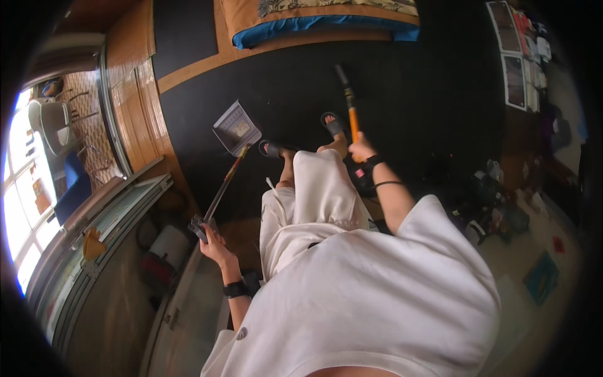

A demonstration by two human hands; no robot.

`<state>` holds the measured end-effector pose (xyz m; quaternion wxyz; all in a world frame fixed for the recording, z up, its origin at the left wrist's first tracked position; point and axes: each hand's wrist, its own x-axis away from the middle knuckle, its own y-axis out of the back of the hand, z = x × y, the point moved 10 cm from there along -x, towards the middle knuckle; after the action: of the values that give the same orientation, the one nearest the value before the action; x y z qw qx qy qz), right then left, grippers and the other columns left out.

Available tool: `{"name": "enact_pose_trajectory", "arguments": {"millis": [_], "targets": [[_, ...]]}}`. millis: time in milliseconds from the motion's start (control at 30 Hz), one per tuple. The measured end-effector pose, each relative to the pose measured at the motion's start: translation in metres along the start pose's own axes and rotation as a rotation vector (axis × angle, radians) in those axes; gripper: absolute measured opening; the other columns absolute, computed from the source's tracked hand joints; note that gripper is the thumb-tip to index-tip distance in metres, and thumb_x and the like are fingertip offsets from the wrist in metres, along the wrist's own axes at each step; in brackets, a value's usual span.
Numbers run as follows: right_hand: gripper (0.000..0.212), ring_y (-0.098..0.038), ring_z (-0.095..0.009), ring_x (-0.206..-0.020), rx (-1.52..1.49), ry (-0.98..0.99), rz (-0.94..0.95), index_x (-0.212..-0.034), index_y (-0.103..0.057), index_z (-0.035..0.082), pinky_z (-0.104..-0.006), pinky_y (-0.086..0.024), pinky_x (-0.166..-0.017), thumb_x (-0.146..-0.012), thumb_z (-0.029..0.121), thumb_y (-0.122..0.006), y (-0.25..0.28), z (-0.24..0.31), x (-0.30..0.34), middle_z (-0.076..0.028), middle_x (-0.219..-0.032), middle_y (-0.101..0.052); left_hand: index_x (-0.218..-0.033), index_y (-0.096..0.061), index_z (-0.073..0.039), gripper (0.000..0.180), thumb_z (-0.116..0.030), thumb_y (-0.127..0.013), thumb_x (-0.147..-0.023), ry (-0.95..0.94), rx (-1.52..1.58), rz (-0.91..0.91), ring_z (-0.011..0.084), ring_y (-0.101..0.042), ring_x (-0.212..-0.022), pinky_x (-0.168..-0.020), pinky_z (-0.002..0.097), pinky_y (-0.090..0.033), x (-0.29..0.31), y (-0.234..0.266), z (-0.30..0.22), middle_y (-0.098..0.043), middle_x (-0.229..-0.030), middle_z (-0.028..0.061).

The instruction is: The person sweeps debris into a dustpan using a long-handled broom while moving through a room.

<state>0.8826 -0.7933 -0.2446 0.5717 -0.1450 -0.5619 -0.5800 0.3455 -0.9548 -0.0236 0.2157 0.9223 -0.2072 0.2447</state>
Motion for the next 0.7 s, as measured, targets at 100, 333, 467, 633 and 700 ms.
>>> {"name": "enact_pose_trajectory", "arguments": {"millis": [100,333,467,633,700], "targets": [[0.068,-0.057,-0.019,-0.066,0.08,-0.031,0.085,-0.129,-0.031,0.006,-0.029,-0.046,-0.054,-0.064,0.004,-0.051,-0.065,0.002,0.033,-0.016,-0.095,-0.054,-0.072,-0.053,-0.009,0.021,-0.024,-0.063,-0.083,-0.018,0.0,0.086,0.0,-0.032,-0.04,-0.037,0.0171,-0.023,-0.012,-0.025,-0.004,-0.042,-0.054,-0.0063],[0.055,-0.041,-0.008,-0.047,-0.33,-0.15,0.349,-0.127,-0.029,0.015,-0.0219,-0.037,-0.04,-0.079,0.001,-0.052,-0.047,0.032,0.079,-0.003,-0.068,-0.044,-0.068,-0.049,-0.012,0.022,-0.021,-0.062,-0.084,-0.018,0.031,0.165,-0.0008,-0.03,-0.04,-0.036,0.0172,-0.022,-0.013,-0.048,-0.005,-0.038,-0.053,-0.0083],[0.057,-0.039,-0.008,-0.045,-0.322,-0.208,0.292,-0.129,-0.027,0.016,-0.0222,-0.035,-0.039,-0.08,0.003,-0.055,0.009,0.033,0.08,-0.002,-0.064,-0.042,-0.07,-0.05,-0.011,0.021,-0.022,-0.062,-0.084,-0.015,0.014,0.097,-0.0009,-0.03,-0.04,-0.037,0.017,-0.021,-0.009,-0.045,-0.004,-0.038,-0.053,-0.0082],[0.057,-0.041,-0.009,-0.043,-0.254,-0.139,0.25,-0.129,-0.029,0.015,-0.0239,-0.037,-0.037,-0.08,0.006,-0.057,0.094,0.046,0.045,-0.002,-0.062,-0.045,-0.071,-0.052,-0.01,0.023,-0.026,-0.064,-0.083,-0.002,-0.003,0.012,-0.0006,-0.032,-0.041,-0.037,0.0168,-0.021,0.026,-0.035,-0.002,-0.04,-0.054,-0.0073],[0.054,-0.042,-0.01,-0.042,-0.161,-0.102,0.17,-0.129,-0.03,0.015,-0.0246,-0.037,-0.037,-0.081,0.01,-0.057,0.13,0.05,0.018,-0.002,-0.062,-0.044,-0.07,-0.051,-0.01,0.025,-0.027,-0.064,-0.082,0.02,-0.006,-0.047,-0.0006,-0.032,-0.041,-0.037,0.0169,-0.021,0.051,-0.025,0.005,-0.04,-0.055,-0.0073]]}}
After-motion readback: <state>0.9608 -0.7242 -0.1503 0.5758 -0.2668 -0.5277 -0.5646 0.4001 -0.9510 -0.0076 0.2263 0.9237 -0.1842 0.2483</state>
